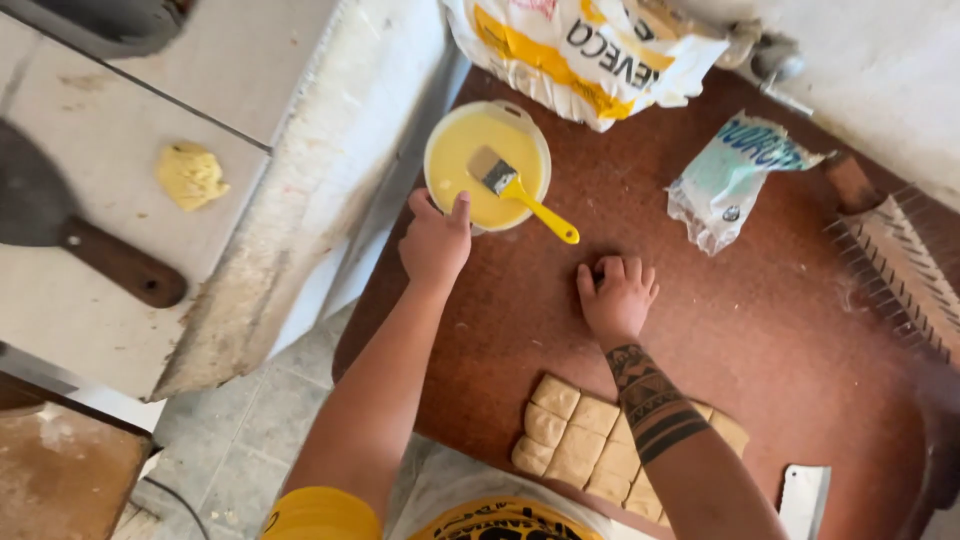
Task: The person cuts a flat piece of dough into square portions with a large blade, then rolls the individual portions into small balls on a wooden surface.
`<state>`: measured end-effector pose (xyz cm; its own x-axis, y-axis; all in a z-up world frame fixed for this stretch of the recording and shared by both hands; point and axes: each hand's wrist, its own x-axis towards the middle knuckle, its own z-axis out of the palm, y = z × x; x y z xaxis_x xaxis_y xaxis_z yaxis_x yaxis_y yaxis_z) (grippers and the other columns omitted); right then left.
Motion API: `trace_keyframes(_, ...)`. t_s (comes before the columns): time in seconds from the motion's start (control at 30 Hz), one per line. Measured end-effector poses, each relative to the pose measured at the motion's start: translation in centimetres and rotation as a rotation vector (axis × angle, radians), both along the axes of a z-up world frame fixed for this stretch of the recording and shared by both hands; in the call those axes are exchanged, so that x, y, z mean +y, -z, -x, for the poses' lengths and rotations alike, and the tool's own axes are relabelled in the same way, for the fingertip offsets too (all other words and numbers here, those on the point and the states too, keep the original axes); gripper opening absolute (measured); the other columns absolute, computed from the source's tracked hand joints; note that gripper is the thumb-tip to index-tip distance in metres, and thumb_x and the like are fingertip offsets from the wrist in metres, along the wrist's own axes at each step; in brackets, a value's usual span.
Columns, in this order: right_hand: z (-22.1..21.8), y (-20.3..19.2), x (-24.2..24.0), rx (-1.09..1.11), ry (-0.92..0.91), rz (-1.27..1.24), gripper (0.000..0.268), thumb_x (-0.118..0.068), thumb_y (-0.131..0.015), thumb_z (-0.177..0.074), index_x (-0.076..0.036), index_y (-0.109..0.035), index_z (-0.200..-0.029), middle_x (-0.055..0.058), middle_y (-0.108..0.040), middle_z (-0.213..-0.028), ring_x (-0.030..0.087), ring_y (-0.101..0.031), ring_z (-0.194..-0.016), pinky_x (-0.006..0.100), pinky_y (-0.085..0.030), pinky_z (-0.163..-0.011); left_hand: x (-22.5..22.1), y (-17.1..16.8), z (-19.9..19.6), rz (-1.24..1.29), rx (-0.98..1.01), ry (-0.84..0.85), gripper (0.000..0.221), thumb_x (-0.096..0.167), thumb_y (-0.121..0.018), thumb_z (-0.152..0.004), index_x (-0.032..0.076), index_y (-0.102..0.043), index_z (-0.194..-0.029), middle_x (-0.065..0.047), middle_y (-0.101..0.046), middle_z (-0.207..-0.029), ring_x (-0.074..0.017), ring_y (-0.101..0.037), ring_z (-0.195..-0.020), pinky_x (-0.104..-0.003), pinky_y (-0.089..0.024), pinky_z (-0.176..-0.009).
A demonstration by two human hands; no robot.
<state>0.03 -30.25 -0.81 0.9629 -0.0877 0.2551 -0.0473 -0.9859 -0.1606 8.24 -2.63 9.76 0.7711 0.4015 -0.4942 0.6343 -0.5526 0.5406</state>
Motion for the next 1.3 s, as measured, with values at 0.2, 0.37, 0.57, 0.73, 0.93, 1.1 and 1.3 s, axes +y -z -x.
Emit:
trace_keyframes(0.2, 0.2, -0.2, -0.2, 0.046, 0.010, -0.016, 0.031, -0.049, -0.074, -0.083, -0.019, -0.065, -0.089, 0.006, -0.056, -0.094, 0.031, -0.056, -0.094, 0.048, -0.048, -0.081, 0.6, -1.8, -0.5, 0.048, -0.012, 0.079, 0.048, 0.025, -0.044, -0.102, 0.009, -0.035, -0.147, -0.027, -0.071, -0.109, -0.0472, -0.072, -0.104, -0.057, -0.058, -0.088)
trace_keyframes(0.37, 0.3, 0.9, -0.7, 0.021, 0.014, 0.015, 0.032, -0.052, -0.073, -0.082, -0.022, -0.066, -0.090, 0.004, -0.057, -0.095, 0.030, -0.057, -0.096, 0.047, -0.048, -0.086, 1.0, -6.8, 1.4, 0.050, -0.048, 0.133, 0.046, 0.024, -0.041, -0.102, 0.012, -0.043, -0.146, -0.025, -0.073, -0.106, -0.0442, -0.073, -0.102, -0.055, -0.060, -0.087)
trace_keyframes(0.57, 0.4, 1.5, -0.9, -0.038, 0.002, 0.047, 0.031, -0.053, -0.072, -0.081, -0.023, -0.067, -0.090, 0.003, -0.060, -0.097, 0.029, -0.059, -0.095, 0.045, -0.050, -0.086, 3.3, -13.2, 4.0, 0.014, -0.189, 0.183, 0.042, 0.025, -0.040, -0.099, 0.009, -0.055, -0.136, -0.021, -0.076, -0.093, -0.0438, -0.074, -0.096, -0.057, -0.058, -0.088)
trace_keyframes(0.73, 0.5, 1.6, -0.9, -0.035, 0.020, 0.052, 0.029, -0.051, -0.072, -0.080, -0.024, -0.067, -0.088, 0.003, -0.061, -0.096, 0.028, -0.060, -0.096, 0.044, -0.050, -0.088, 7.6, -17.3, 4.5, -0.077, -0.310, 0.213, 0.043, 0.029, -0.042, -0.096, 0.009, -0.064, -0.128, -0.014, -0.076, -0.091, -0.0363, -0.076, -0.085, -0.049, -0.061, -0.076)
trace_keyframes(0.93, 0.5, 1.9, -1.0, -0.008, 0.043, 0.050, 0.031, -0.056, -0.069, -0.082, -0.026, -0.067, -0.088, 0.001, -0.063, -0.096, 0.027, -0.061, -0.098, 0.044, -0.051, -0.090, 14.1, -21.1, 2.6, -0.129, -0.419, 0.106, 0.027, 0.028, -0.044, -0.094, 0.012, -0.062, -0.105, -0.009, -0.070, -0.072, -0.0294, -0.073, -0.069, -0.042, -0.059, -0.065)
trace_keyframes(1.1, 0.4, 1.7, -0.6, -0.018, 0.060, 0.025, 0.030, -0.054, -0.070, -0.080, -0.025, -0.067, -0.089, 0.003, -0.062, -0.097, 0.029, -0.062, -0.102, 0.045, -0.051, -0.089, 17.1, -23.7, 0.7, -0.171, -0.525, -0.026, 0.022, 0.027, -0.046, -0.090, 0.016, -0.059, -0.077, -0.002, -0.063, -0.050, -0.0211, -0.069, -0.049, -0.034, -0.057, -0.053)
trace_keyframes(1.3, 0.5, 1.5, -0.7, -0.004, 0.054, 0.043, 0.030, -0.054, -0.069, -0.082, -0.025, -0.066, -0.088, 0.001, -0.062, -0.096, 0.027, -0.062, -0.102, 0.044, -0.051, -0.090, 21.0, -18.9, -2.3, 0.110, -0.614, -0.204, 0.020, 0.019, -0.046, -0.092, 0.006, -0.061, -0.091, -0.013, -0.066, -0.057, -0.0222, -0.065, -0.040, -0.032, -0.053, -0.040)
